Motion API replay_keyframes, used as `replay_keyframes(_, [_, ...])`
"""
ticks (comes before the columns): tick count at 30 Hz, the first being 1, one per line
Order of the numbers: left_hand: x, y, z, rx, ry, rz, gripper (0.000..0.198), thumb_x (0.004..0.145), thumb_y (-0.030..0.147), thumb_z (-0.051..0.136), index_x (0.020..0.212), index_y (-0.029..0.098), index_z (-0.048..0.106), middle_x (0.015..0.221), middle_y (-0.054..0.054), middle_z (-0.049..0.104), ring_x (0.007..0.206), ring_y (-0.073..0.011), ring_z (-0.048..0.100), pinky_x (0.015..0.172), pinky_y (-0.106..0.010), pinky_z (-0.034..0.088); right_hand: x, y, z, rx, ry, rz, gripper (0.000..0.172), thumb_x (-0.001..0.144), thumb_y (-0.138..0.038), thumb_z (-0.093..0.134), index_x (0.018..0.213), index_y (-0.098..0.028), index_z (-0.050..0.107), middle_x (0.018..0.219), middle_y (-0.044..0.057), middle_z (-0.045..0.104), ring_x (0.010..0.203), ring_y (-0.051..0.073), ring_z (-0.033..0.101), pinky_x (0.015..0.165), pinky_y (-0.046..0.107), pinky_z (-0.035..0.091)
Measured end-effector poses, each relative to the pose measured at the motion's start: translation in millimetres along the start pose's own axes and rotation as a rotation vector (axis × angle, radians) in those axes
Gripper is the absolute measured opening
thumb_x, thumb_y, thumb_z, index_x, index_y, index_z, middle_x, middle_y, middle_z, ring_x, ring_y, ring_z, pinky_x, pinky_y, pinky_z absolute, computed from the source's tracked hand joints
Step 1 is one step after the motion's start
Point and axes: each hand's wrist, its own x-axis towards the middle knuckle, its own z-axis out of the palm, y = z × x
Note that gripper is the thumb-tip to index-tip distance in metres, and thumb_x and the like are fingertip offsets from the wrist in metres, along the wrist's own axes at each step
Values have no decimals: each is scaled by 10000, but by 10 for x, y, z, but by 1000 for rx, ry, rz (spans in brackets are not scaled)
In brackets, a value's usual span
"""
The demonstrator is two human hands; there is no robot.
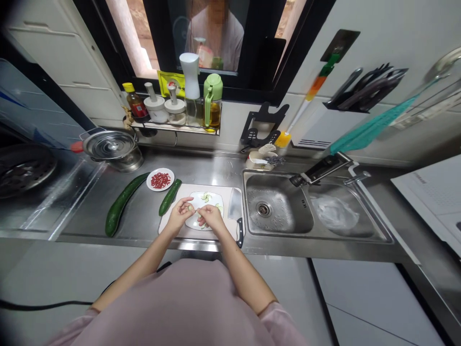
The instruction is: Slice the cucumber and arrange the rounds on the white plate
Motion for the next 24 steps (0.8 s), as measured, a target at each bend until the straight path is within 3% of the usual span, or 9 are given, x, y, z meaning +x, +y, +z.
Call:
replay_keyframes(8, [71, -258, -13, 132, 8, -63, 407, 600, 228, 701, 987, 145, 603, 682, 33, 578, 634, -86, 555, 642, -199, 423, 192, 212, -143, -318, 45, -127, 180, 764, -341, 624, 707, -175, 579, 471, -64, 545, 395, 75, 466, 445, 186, 364])
replay_keyframes(16, [80, -537, -72, 496, 20, -148, 253, 652, 161, 651, 904, 171, 671, 690, 19, 639, 642, -106, 584, 654, -214, 438, 224, 290, -190, -819, 122, -160, 87, 795, -240, 618, 799, -178, 678, 742, 9, 660, 681, 119, 564, 610, 201, 365])
replay_keyframes(24, [89, -542, -28, 898, -47, -165, 149, 712, 162, 627, 828, 183, 717, 716, -17, 674, 706, -146, 592, 678, -237, 406, 244, 368, -137, -1023, 105, -91, 126, 842, -270, 587, 888, -194, 677, 854, 35, 682, 787, 141, 577, 612, 211, 311])
